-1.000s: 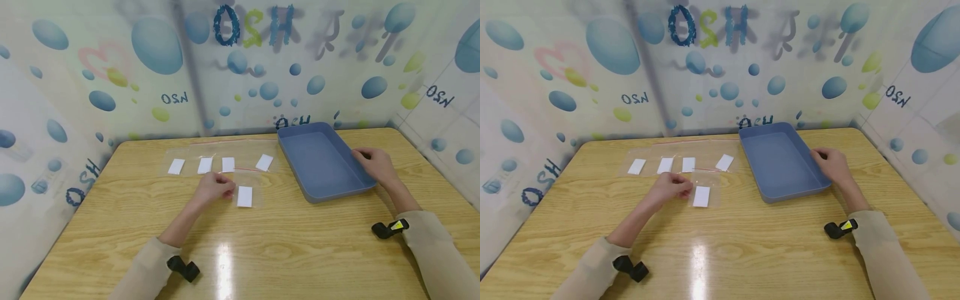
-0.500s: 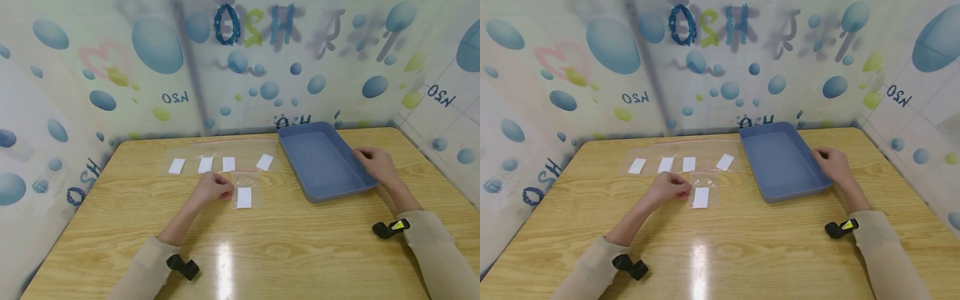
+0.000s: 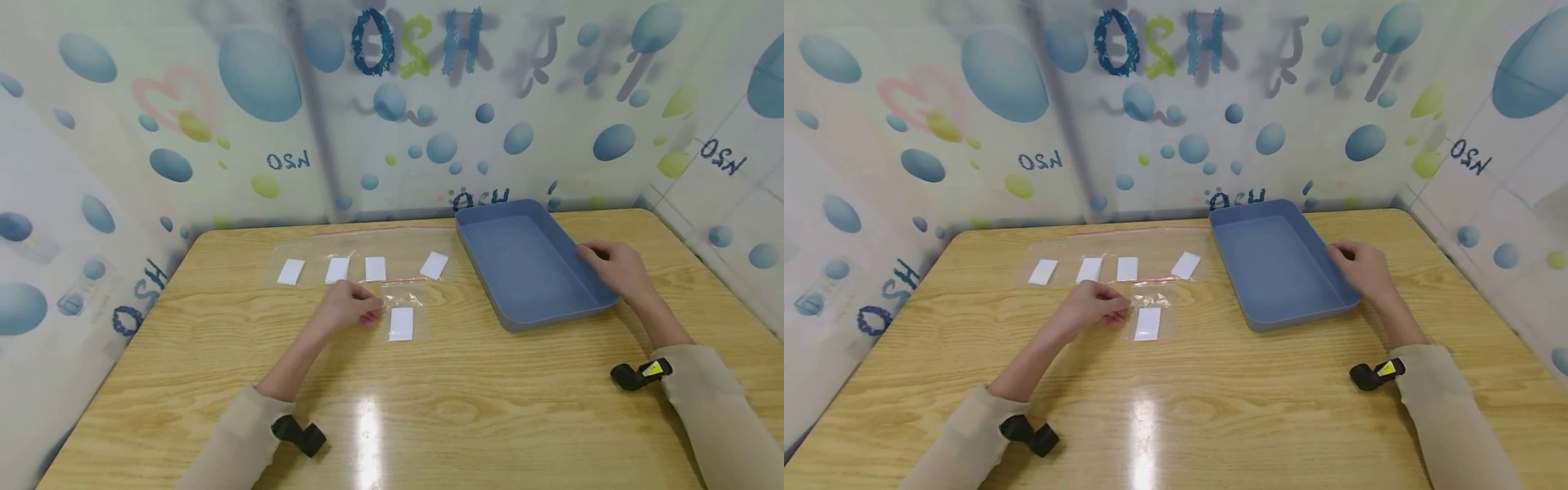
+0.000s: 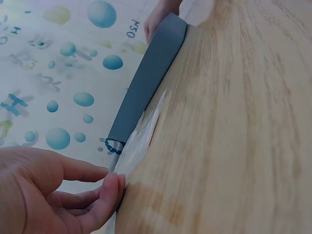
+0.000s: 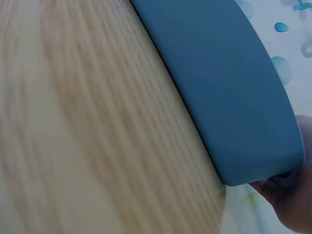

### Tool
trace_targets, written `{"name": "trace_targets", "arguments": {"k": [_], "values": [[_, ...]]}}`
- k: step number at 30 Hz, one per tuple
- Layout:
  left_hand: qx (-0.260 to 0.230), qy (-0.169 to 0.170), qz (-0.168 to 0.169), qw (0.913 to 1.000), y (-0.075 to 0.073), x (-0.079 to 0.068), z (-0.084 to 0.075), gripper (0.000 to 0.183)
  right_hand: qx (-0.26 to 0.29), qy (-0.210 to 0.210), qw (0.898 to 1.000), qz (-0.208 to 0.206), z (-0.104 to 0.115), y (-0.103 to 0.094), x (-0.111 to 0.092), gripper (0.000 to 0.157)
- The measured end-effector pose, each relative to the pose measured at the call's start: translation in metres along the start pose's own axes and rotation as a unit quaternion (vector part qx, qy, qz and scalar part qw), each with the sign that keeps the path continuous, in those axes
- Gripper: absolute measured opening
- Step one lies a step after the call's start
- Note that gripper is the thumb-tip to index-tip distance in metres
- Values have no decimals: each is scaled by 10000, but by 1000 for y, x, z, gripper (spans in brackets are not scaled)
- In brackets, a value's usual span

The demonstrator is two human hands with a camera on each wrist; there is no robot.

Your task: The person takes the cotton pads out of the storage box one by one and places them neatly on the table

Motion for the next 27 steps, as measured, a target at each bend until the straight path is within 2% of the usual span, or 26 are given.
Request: {"name": "trace_targets", "arguments": {"k": [13, 16, 20, 27], "values": [[-49, 43, 222, 9997, 2, 2, -2, 21, -146, 197, 9996, -145, -6, -13, -3, 54], [-24, 121, 236, 9996, 1, 2, -4, 21, 4, 232, 9996, -182, -6, -16, -4, 52], [-7, 238, 173, 9996, -1, 1, -9, 20, 306, 152, 9992, -196, -3, -20, -4, 49], [-20, 270, -100, 9996, -12, 0, -12, 25, 466, 79, 9985, -257, 4, -25, -4, 44]]}}
Point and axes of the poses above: each hand's wrist, its own x-axis towards the middle knuckle, its own y-axis out of the palm, z = x × y, the point moved 9 cm from there along x, towards the middle knuckle, and after that the axes turned 9 degrees about x, right-handed, at the moved point
